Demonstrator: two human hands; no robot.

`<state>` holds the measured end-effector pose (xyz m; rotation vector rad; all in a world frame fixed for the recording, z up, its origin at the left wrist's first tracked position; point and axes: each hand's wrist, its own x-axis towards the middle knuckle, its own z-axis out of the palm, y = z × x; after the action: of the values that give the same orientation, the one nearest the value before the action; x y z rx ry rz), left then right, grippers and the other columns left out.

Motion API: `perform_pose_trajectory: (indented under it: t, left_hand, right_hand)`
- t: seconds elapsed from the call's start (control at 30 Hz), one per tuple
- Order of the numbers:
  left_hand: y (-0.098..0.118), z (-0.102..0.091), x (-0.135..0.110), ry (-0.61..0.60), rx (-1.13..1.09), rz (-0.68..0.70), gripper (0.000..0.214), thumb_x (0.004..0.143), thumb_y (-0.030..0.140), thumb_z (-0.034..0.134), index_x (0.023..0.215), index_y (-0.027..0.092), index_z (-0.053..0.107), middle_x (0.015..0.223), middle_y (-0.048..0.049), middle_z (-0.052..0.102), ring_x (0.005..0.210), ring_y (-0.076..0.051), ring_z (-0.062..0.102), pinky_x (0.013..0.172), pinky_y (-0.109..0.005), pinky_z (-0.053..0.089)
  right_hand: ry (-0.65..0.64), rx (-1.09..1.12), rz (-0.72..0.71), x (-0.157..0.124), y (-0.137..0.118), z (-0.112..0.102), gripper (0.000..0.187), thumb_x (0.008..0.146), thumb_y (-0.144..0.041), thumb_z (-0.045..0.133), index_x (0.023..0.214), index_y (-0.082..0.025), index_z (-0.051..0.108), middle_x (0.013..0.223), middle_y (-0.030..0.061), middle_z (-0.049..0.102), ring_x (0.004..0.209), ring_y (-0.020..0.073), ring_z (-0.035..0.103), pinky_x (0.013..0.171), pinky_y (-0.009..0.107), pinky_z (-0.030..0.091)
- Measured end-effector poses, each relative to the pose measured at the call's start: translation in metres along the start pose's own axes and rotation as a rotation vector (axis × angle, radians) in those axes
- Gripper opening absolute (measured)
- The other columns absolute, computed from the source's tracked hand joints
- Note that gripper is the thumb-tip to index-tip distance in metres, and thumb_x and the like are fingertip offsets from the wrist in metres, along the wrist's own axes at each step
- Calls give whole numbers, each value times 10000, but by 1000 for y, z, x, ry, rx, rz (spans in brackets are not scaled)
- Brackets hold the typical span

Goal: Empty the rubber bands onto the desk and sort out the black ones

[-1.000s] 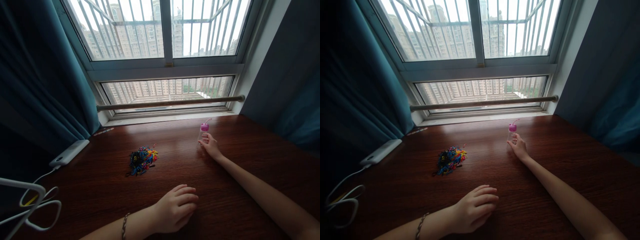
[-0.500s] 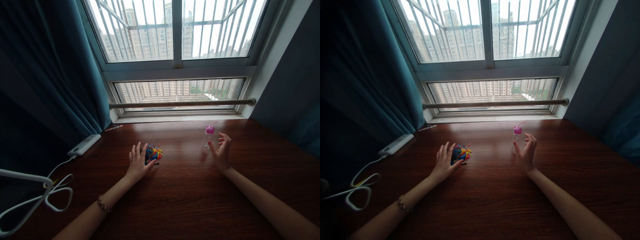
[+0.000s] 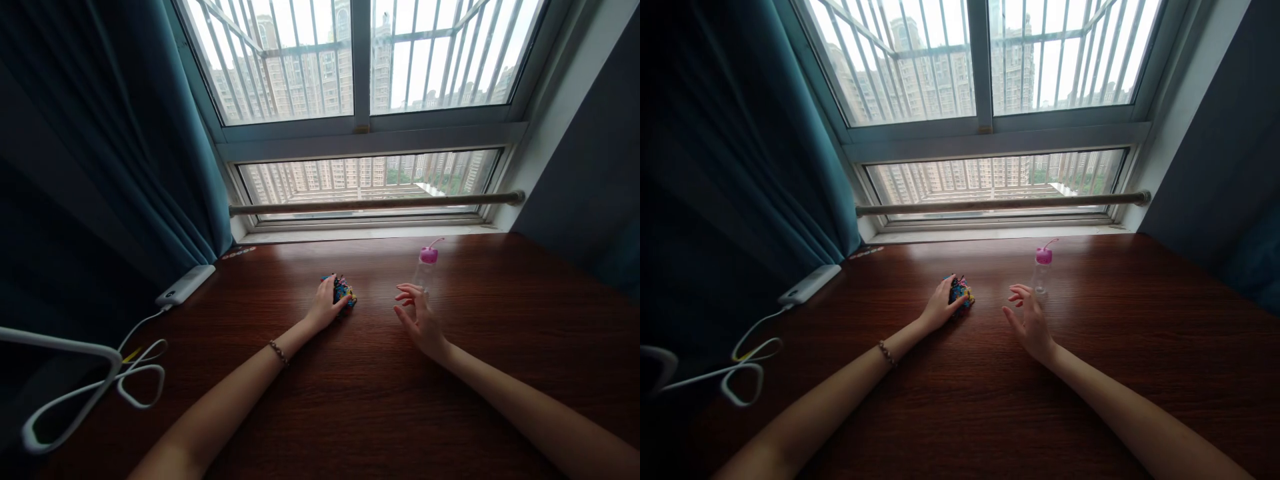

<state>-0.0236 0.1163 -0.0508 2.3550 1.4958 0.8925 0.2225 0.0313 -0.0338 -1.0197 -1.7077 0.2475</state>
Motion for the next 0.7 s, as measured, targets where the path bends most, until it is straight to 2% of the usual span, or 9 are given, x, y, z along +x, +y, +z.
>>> perform_pose_trajectory:
  t: [0.23,0.33,0.4,0.47,0.53,0.63,0.7]
  left_hand:
    - [53,30,17,-77,-61,230,597,814,472,483,1297,147,346,1350,-153,368,1277,-275,296,1057,-450,252]
    - [73,33,20,-126,-64,293,606,813,494,475,1314,184,338,1382,-132,334,1311,-292,218,1067,-491,202]
    - [80,30,23,-133,-123,330,617,829,496,444,1343,195,287,1410,-118,288,1327,-272,184,1078,-462,198]
    - [77,22,27,-95,-206,334,610,859,485,388,1365,183,230,1430,-112,246,1330,-229,192,1086,-396,214]
    - [64,13,31,-11,-245,263,592,880,479,335,1366,162,215,1429,-120,245,1320,-204,224,1084,-360,228]
    - [28,3,32,117,-126,27,600,876,510,310,1335,126,276,1406,-153,279,1320,-245,216,1081,-417,200]
    - [3,0,28,104,16,-178,655,857,547,317,1326,92,286,1400,-197,270,1324,-303,177,1064,-492,171]
  right_hand:
    - [-58,-44,-32,0,4,1,326,835,-235,484,1150,-197,409,1133,108,458,900,188,550,752,369,482]
    - [-71,-63,-40,0,6,1,340,834,-237,483,1162,-204,400,1138,112,461,940,203,537,772,382,481]
    - [-77,-76,-49,1,6,0,325,836,-232,479,1152,-208,406,1138,110,466,1001,216,511,807,393,471]
    - [-103,-96,-61,1,5,0,295,839,-227,471,1129,-210,423,1137,105,475,1062,226,478,856,410,449]
    - [-136,-121,-72,2,3,-1,272,841,-226,466,1111,-208,440,1132,101,483,1084,228,464,897,423,425]
    - [-180,-169,-77,0,2,0,258,839,-235,473,1094,-198,460,1137,102,485,1088,229,459,929,421,404]
    - [-206,-209,-68,-1,4,3,277,833,-244,485,1103,-185,463,1158,112,476,1103,234,445,945,419,393]
